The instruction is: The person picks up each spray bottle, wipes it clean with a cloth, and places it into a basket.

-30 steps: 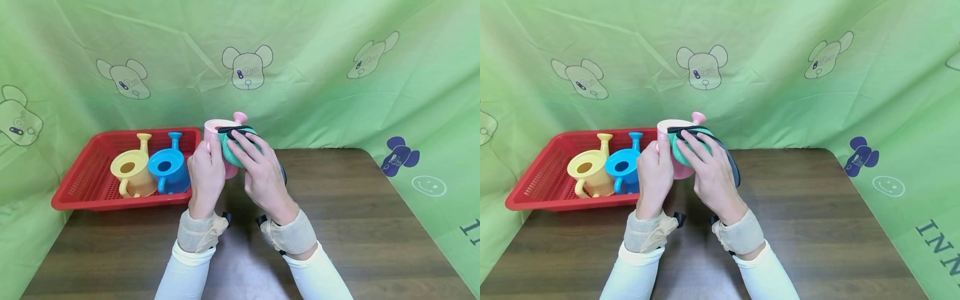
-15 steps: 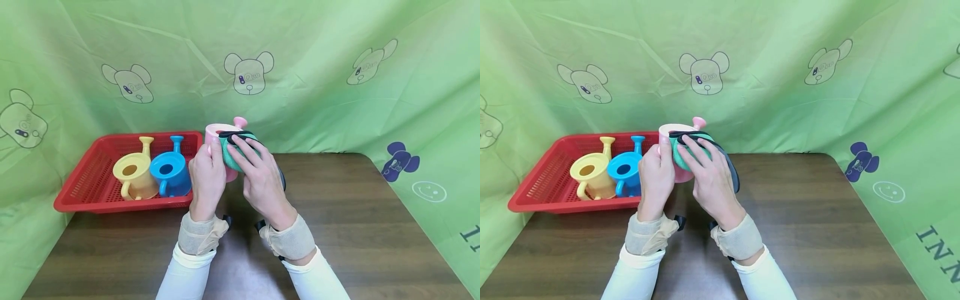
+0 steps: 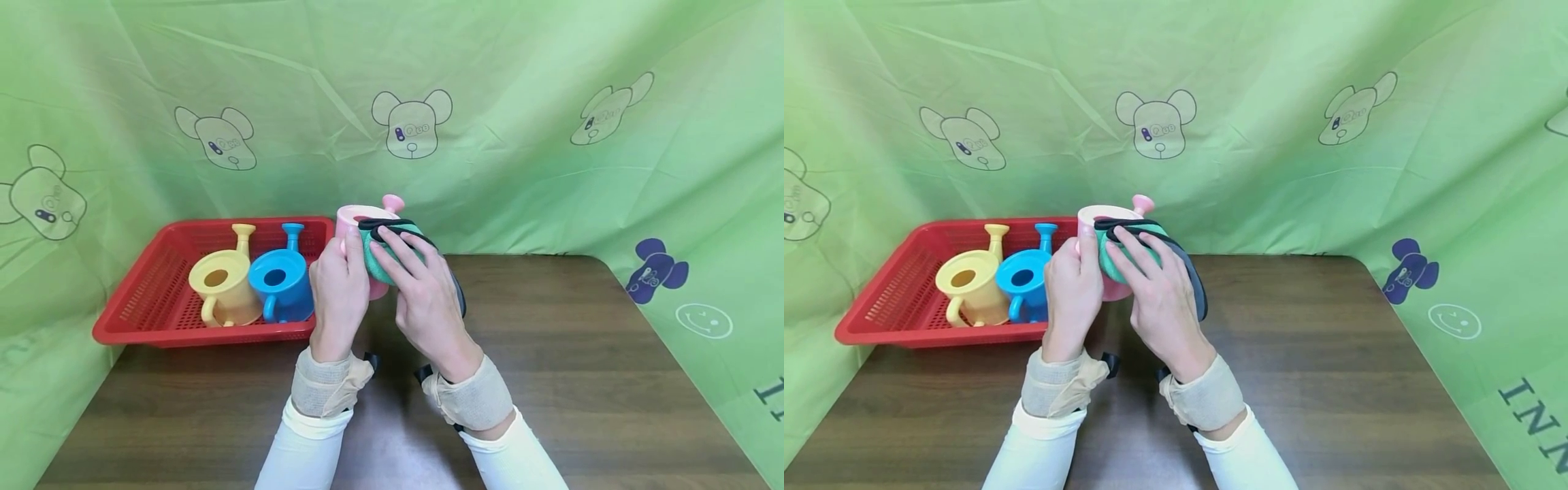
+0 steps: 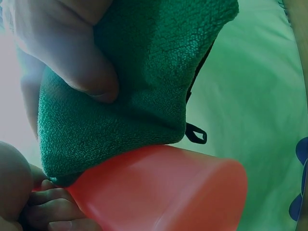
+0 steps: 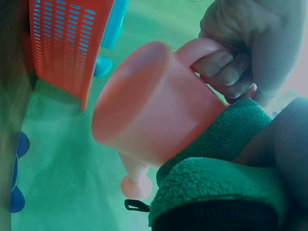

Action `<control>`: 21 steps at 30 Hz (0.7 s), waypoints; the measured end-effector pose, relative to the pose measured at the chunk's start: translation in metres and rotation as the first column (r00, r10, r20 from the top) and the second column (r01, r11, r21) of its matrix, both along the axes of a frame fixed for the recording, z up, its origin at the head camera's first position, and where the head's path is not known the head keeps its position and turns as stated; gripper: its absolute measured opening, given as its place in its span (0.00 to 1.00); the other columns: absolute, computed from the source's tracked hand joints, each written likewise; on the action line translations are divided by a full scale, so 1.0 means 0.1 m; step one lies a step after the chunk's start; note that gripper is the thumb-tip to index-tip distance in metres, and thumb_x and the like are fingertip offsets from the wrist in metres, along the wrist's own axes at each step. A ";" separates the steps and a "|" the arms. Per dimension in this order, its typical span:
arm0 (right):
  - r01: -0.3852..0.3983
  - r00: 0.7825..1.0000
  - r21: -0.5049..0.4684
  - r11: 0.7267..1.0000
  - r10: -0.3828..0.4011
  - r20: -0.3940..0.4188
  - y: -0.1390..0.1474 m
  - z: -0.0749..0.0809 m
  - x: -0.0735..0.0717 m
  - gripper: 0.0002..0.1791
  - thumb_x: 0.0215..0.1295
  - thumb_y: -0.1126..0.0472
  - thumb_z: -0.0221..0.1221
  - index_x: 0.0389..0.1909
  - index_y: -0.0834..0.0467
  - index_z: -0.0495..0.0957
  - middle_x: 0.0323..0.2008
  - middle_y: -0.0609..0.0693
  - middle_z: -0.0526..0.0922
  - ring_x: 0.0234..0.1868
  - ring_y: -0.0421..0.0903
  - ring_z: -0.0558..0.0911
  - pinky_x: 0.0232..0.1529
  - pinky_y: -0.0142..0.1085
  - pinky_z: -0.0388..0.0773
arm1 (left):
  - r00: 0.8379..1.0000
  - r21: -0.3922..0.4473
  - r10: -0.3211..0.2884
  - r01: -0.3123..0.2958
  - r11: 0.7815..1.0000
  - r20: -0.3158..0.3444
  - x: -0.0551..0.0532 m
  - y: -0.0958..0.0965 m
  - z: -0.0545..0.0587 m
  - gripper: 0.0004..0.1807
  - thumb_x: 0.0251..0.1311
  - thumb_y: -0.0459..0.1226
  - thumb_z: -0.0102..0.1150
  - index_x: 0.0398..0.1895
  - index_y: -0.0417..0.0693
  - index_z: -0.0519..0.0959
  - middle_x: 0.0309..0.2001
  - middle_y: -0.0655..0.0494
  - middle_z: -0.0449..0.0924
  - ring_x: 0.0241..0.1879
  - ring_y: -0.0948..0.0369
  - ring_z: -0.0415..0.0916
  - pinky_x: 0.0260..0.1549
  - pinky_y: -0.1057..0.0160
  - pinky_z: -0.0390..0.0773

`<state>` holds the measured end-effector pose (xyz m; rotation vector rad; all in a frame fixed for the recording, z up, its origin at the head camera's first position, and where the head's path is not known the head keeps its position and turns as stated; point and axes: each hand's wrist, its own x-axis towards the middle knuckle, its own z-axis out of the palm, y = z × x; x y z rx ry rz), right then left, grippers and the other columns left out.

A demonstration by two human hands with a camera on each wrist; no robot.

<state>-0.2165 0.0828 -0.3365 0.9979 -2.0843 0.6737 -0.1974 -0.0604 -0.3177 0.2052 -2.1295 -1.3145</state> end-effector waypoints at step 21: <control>-0.068 0.998 0.040 0.997 0.069 -0.009 -0.09 -0.06 0.03 0.28 0.67 0.77 0.53 0.63 0.53 0.84 0.68 0.49 0.81 0.65 0.57 0.79 0.66 0.51 0.77 | 0.994 0.049 0.071 -0.067 0.997 -0.082 0.02 -0.08 0.03 0.22 0.80 0.50 0.49 0.36 0.39 0.78 0.24 0.43 0.79 0.20 0.55 0.72 0.23 0.67 0.70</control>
